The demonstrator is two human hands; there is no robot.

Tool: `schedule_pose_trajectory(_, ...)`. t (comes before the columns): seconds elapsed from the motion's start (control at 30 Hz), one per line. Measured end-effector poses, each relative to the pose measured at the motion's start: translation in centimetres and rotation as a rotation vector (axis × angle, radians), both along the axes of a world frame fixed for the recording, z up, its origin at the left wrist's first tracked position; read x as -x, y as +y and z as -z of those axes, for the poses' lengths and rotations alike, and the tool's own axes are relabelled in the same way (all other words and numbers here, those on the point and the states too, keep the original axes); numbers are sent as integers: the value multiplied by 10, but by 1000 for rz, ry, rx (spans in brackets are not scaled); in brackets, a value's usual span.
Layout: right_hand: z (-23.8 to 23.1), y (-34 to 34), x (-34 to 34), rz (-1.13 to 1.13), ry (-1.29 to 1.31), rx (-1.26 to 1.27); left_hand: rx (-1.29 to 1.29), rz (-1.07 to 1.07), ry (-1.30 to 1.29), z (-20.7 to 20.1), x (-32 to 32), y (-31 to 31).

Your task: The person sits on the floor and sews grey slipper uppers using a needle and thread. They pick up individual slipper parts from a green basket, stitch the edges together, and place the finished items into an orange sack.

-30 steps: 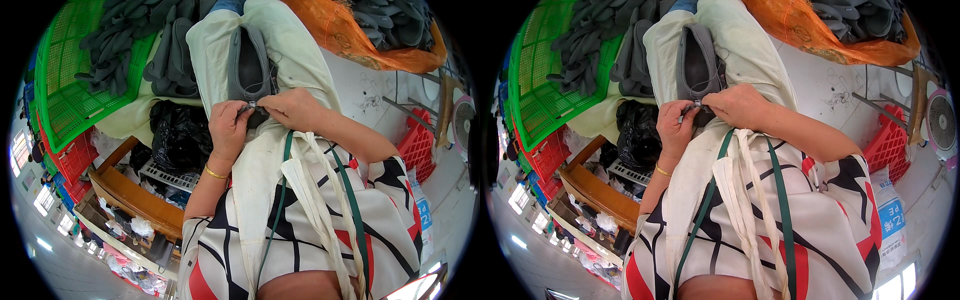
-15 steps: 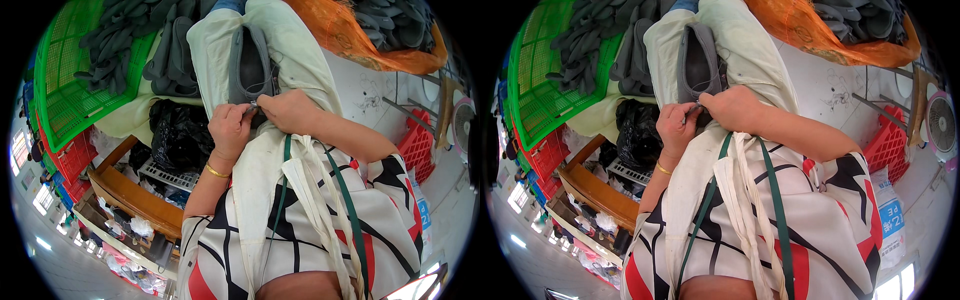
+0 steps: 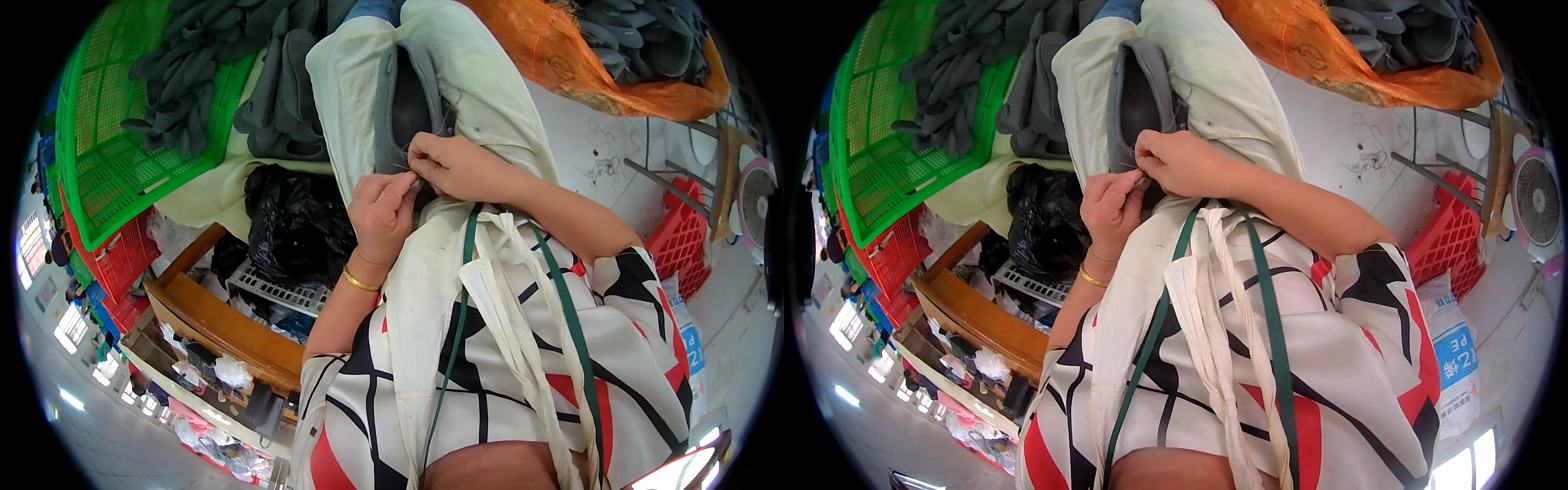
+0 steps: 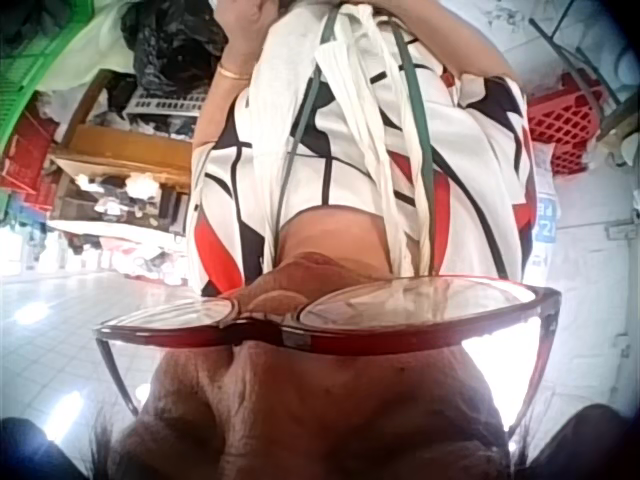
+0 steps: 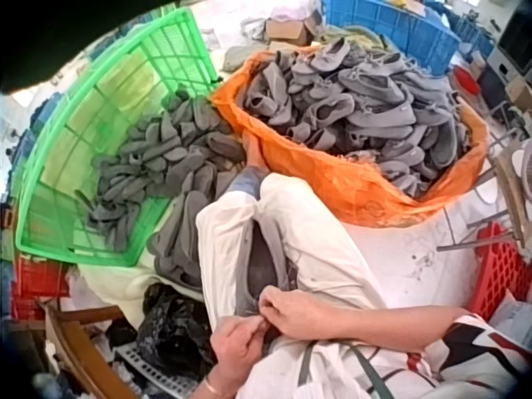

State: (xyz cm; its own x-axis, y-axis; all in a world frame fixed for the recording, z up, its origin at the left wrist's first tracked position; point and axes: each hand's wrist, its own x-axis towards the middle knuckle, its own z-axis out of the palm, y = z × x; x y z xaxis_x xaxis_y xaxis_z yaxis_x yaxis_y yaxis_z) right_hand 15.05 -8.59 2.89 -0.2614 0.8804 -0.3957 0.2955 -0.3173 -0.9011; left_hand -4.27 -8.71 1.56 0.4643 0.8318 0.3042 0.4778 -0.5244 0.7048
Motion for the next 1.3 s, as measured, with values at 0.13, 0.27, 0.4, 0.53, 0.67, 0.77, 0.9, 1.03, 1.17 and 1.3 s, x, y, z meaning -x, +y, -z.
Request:
schedule_pose_trajectory(0.13, -1, 12, -12, -71, -59, -147, -27, 23, -1, 1, 2, 2)
schedule_pose_trajectory(0.27, 17, 10, 0, -83, -79, -327, -39, 58, 25, 2, 4, 3)
schedule_pose_trajectory(0.4, 15, 17, 24, 134, -280, -578, -15, 110, 37, 6, 2, 3)
schedule_pose_trajectory(0.53, 28, 47, 13, 378, 52, -399, 76, 72, -3, 0, 1, 4)
schedule_pose_trajectory(0.67, -23, 48, -28, 331, 652, 295, 177, 43, 51, -13, -1, 9)
schedule_pose_trajectory(0.77, -30, 62, -77, 359, 778, -137, 182, 75, 50, -14, 3, 11)
schedule_pose_trajectory(0.9, -82, 78, -128, 845, 786, -682, 252, 63, 31, -18, 6, 11)
schedule_pose_trajectory(1.03, -62, 65, -103, 750, 323, -693, 302, 88, 42, -21, 4, 14)
schedule_pose_trajectory(1.17, -22, 24, -59, -87, -162, -581, 424, 45, 3, -23, 7, 15)
schedule_pose_trajectory(1.3, 0, 14, -32, -335, -421, -902, 485, 50, -38, -19, 13, 18)
